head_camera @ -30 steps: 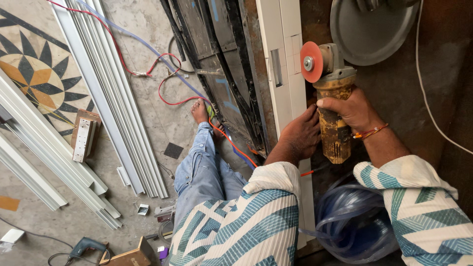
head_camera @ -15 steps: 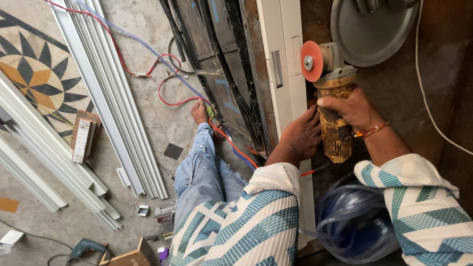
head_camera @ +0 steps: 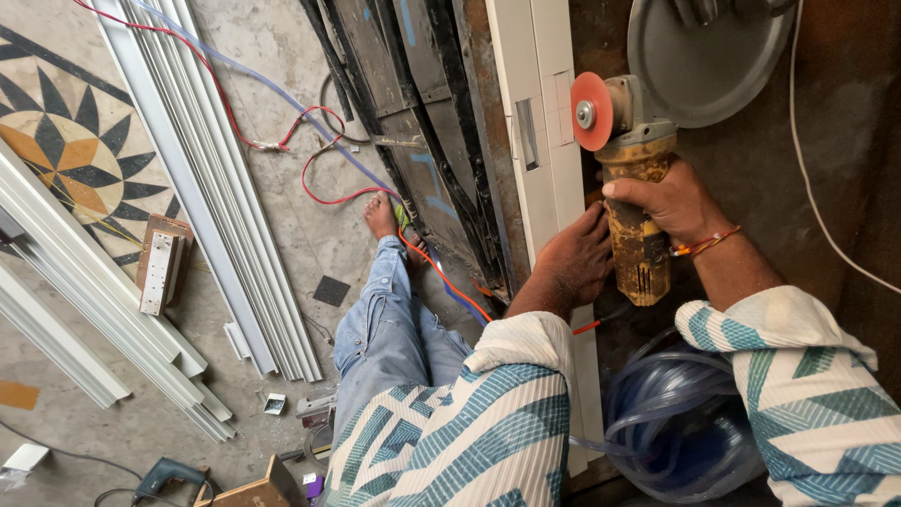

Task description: The person uses an angle grinder to cut rectangular slots into a long white metal profile. After cutting, they lift the profile to inspect the cutouts and use a pencil to mark or clean the edges.

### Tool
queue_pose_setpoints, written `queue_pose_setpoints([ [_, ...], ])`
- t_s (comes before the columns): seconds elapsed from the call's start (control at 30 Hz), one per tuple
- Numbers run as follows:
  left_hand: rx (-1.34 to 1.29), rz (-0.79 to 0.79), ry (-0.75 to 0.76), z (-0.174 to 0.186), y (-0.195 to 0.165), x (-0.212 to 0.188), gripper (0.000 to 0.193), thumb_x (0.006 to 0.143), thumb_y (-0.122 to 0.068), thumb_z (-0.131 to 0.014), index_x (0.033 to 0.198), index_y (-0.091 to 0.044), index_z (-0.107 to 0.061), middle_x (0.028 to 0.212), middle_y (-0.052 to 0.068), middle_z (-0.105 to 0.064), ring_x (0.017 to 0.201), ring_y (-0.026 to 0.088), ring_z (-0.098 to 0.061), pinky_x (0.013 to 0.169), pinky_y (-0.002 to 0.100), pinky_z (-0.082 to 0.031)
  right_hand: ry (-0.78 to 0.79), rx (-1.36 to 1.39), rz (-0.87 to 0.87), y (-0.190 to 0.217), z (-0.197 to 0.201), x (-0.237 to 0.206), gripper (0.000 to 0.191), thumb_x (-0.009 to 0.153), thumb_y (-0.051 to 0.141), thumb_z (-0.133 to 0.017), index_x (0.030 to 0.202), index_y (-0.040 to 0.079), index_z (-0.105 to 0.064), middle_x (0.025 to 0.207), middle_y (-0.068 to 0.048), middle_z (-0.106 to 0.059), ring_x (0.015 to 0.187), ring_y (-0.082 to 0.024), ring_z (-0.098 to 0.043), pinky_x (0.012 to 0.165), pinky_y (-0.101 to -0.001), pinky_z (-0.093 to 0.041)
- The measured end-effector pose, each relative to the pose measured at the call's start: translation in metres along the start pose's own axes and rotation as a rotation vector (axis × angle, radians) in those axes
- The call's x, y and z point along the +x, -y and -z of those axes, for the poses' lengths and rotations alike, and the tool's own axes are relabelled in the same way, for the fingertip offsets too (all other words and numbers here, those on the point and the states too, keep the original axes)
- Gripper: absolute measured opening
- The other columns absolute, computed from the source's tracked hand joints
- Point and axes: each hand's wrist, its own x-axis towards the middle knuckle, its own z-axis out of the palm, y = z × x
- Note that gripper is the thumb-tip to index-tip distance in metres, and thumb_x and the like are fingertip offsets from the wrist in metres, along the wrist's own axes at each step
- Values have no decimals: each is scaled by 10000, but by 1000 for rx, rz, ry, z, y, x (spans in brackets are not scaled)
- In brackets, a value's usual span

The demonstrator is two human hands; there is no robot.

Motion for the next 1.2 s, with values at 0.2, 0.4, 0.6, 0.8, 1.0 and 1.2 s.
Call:
queue_pose_setpoints([
  [0.2, -6, -19, 50, 5, 3, -3, 559, 1038, -531, -307, 1520, -275, -427, 1608, 44, -360, 1516, 310, -230, 1235, 531, -64, 5, -15, 16, 8, -1, 6, 280, 853, 141, -752, 1098, 43, -660, 985, -16, -682, 855, -107, -659, 739, -278, -568],
  [0.4, 4, -2, 39, 9, 3, -5, 582, 1019, -538, -298, 1526, -273, -405, 1600, 31, -359, 1508, 297, -232, 1231, 524, -66, 4, -28, -5, 10, 1, 7, 249, 859, 149, -751, 1065, 41, -662, 952, -24, -686, 819, -113, -665, 703, -283, -574],
  [0.6, -11, 21, -19, 8, 1, -5, 595, 1023, -525, -330, 1518, -214, -441, 1594, 48, -392, 1502, 290, -258, 1229, 519, -87, 9, -40, 4, 12, 2, 8, 241, 868, 160, -753, 1058, 38, -667, 940, -33, -685, 803, -119, -660, 689, -282, -563],
  [0.8, -36, 15, -16, 9, 2, -5, 577, 1023, -518, -331, 1512, -235, -447, 1596, 27, -388, 1508, 285, -255, 1237, 519, -86, 14, -31, 25, 14, 2, 11, 253, 863, 167, -751, 1068, 50, -661, 948, -25, -690, 820, -114, -669, 713, -279, -571],
  [1.0, -38, 6, 13, 11, 3, -5, 561, 1030, -517, -320, 1510, -254, -444, 1597, 16, -382, 1513, 283, -247, 1244, 519, -76, 17, -40, 34, 13, 4, 13, 266, 867, 171, -760, 1076, 38, -662, 957, -34, -688, 827, -124, -664, 721, -292, -567],
  [1.2, -21, -11, 31, 12, 4, -7, 572, 1038, -524, -322, 1514, -235, -452, 1596, 33, -393, 1513, 295, -246, 1236, 526, -76, 10, -24, 18, 11, 4, 15, 274, 859, 172, -764, 1080, 47, -659, 959, -23, -682, 830, -117, -661, 718, -289, -566],
])
